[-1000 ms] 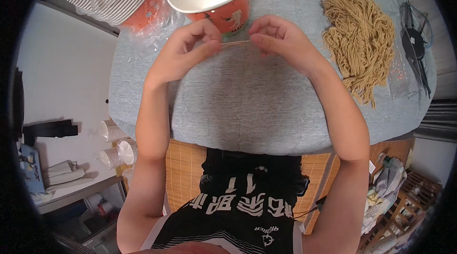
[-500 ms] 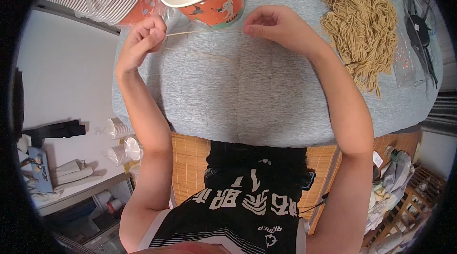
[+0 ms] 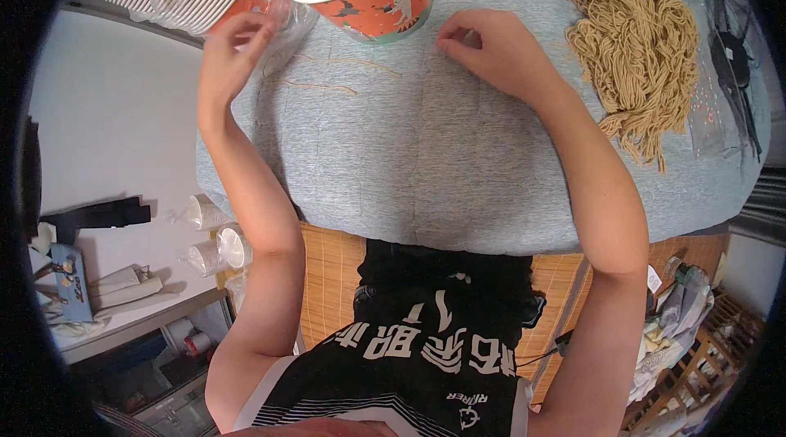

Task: Applying rubber bands to paper bowls at a workspace.

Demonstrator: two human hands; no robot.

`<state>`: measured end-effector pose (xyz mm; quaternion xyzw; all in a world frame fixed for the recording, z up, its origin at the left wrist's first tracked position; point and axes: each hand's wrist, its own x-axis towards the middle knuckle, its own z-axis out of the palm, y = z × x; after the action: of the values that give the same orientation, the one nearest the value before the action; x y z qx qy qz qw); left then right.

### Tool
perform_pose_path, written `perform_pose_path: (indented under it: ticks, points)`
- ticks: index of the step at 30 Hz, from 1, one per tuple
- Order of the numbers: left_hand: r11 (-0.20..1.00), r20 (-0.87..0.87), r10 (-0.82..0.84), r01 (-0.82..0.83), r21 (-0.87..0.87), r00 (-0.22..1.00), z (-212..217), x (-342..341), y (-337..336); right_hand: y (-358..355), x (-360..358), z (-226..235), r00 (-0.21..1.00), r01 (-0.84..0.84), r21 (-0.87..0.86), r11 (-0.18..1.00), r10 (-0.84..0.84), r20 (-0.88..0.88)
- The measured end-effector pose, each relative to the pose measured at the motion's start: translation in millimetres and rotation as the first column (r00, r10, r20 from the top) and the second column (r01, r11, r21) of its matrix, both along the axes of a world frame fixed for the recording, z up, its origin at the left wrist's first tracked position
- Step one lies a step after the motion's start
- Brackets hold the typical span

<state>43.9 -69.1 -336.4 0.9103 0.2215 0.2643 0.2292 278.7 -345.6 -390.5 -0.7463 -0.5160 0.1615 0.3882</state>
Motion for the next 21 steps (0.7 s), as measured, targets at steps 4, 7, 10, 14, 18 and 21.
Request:
perform_pose_path:
  ticks: [4, 7, 10, 14, 18, 21]
  points:
    - [0.955, -0.082, -0.297, 0.296, -0.024, 0.951, 14, 2, -28, 6, -22, -2, 0.995, -0.052, 0.015, 0.999, 0.051, 0.09]
    - [0.873, -0.11, -0.485, 0.487, -0.003, 0.868, 2, 30, -75, 13, -41, -6, 0.988, -0.074, 0.071, 0.995, 0.064, 0.142]
    - [0.845, -0.178, -0.504, 0.525, 0.099, 0.845, -15, 45, -86, 19, -44, -17, 0.938, -0.108, 0.145, 0.984, 0.052, 0.344]
    - [0.844, -0.227, -0.5, 0.529, 0.085, 0.835, -30, 51, -90, 23, -44, -25, 0.955, -0.127, 0.119, 0.985, 0.09, 0.281]
    - [0.853, -0.121, -0.497, 0.509, 0.117, 0.859, -42, 57, -90, 21, -44, -19, 0.989, -0.086, 0.168, 0.982, 0.065, 0.13]
    - [0.886, -0.025, -0.457, 0.452, -0.101, 0.889, -39, 61, -100, 15, -39, -16, 0.998, -0.04, 0.236, 0.971, 0.028, 0.057]
